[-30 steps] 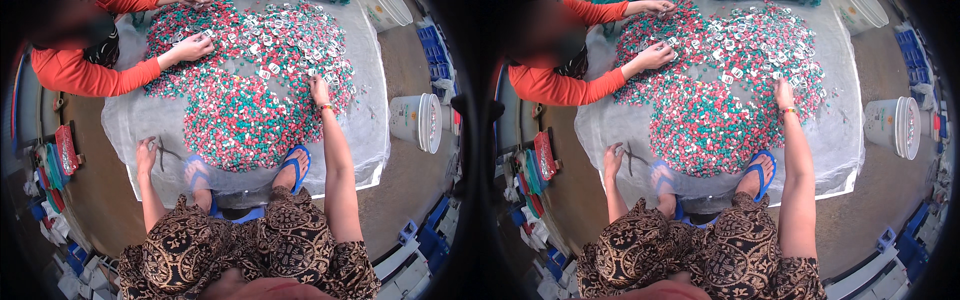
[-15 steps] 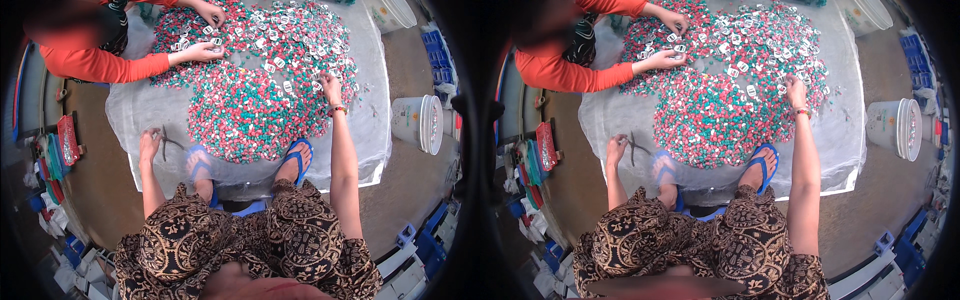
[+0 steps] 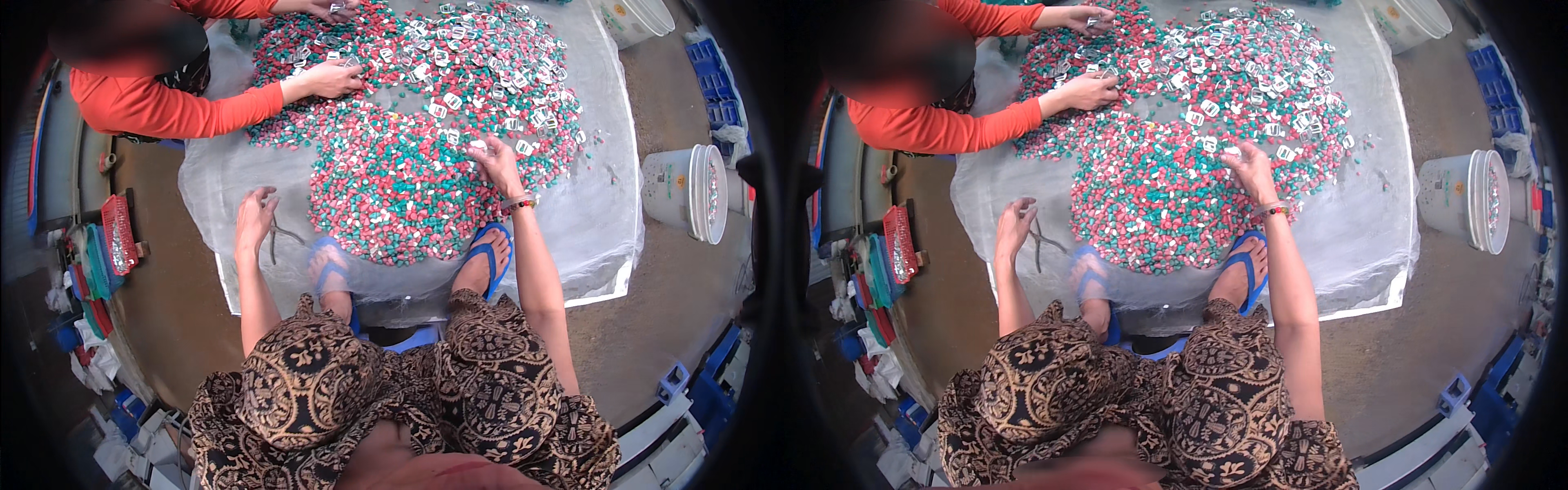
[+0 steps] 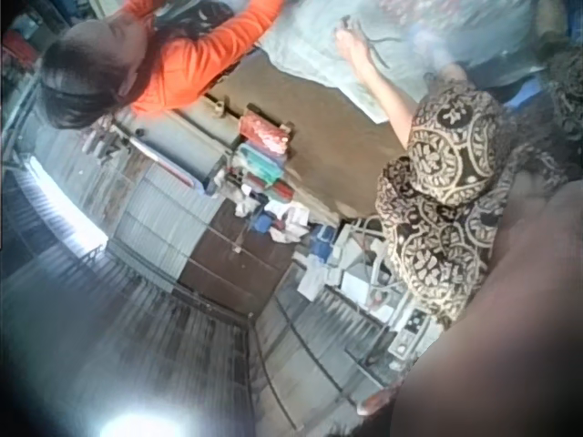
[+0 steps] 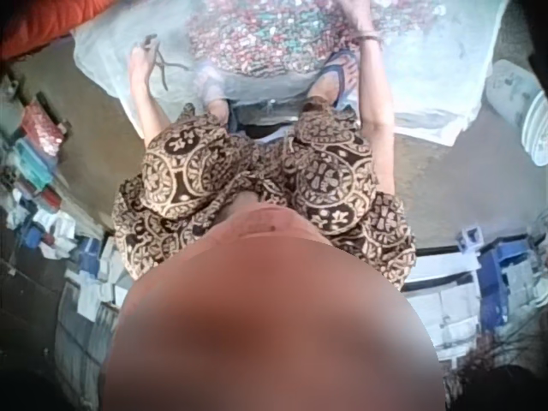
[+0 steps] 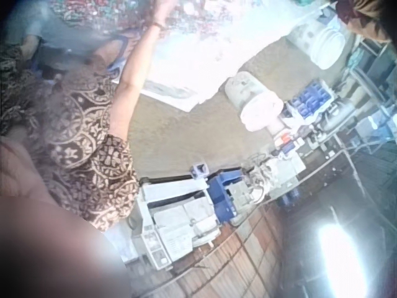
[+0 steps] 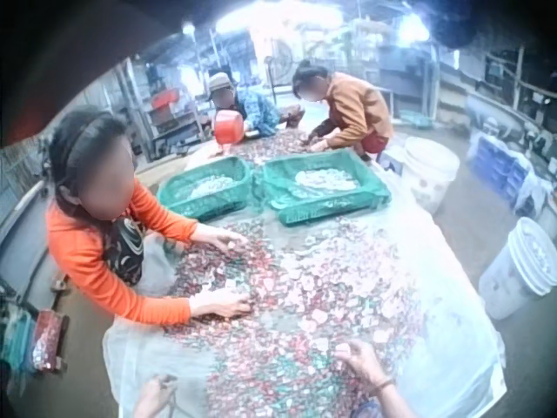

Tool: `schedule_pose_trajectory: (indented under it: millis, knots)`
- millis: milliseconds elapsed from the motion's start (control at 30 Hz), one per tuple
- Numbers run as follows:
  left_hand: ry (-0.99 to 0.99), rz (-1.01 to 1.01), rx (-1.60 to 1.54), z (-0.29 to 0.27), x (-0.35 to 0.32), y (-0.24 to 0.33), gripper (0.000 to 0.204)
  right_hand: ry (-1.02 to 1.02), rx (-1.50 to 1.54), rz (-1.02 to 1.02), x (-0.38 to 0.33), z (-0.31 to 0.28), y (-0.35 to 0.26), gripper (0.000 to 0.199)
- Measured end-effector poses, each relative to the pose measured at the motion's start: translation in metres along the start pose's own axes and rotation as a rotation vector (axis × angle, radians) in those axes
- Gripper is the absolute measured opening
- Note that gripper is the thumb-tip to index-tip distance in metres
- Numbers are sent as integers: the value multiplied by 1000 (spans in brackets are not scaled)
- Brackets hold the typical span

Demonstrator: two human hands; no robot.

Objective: The person sits at a table and sorts a large pile of red, green, and white plastic bottle caps by hand, picking them up and placing them into separate piles. Another person works alongside at the same table.

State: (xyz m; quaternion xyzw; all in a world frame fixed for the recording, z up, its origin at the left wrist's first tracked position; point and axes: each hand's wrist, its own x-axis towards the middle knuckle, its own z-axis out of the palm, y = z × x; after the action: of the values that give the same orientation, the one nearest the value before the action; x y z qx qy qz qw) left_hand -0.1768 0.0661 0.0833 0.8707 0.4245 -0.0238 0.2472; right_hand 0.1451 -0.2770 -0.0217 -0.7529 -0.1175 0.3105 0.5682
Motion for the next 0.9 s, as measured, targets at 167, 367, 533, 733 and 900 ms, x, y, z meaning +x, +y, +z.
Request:
schedule_pose_trajectory:
  millis: [167, 367, 533, 733, 900]
  knots:
    - [6, 272, 167, -73, -1, 97, 24, 187, 34, 257, -7, -25, 2, 37]
    - [-7, 1164, 464, -111, 13, 237, 22, -211, 348, 327, -20, -43, 1, 51]
    - [-531, 1013, 586, 9, 50, 303, 26, -182, 618, 279, -30, -30, 5, 58]
    - [-249, 947, 509, 191, 92, 280, 28, -45, 419, 356, -41, -35, 9, 33]
    - [-118, 942, 351, 244, 83, 262, 33, 67, -298, 83, -50, -41, -17, 31]
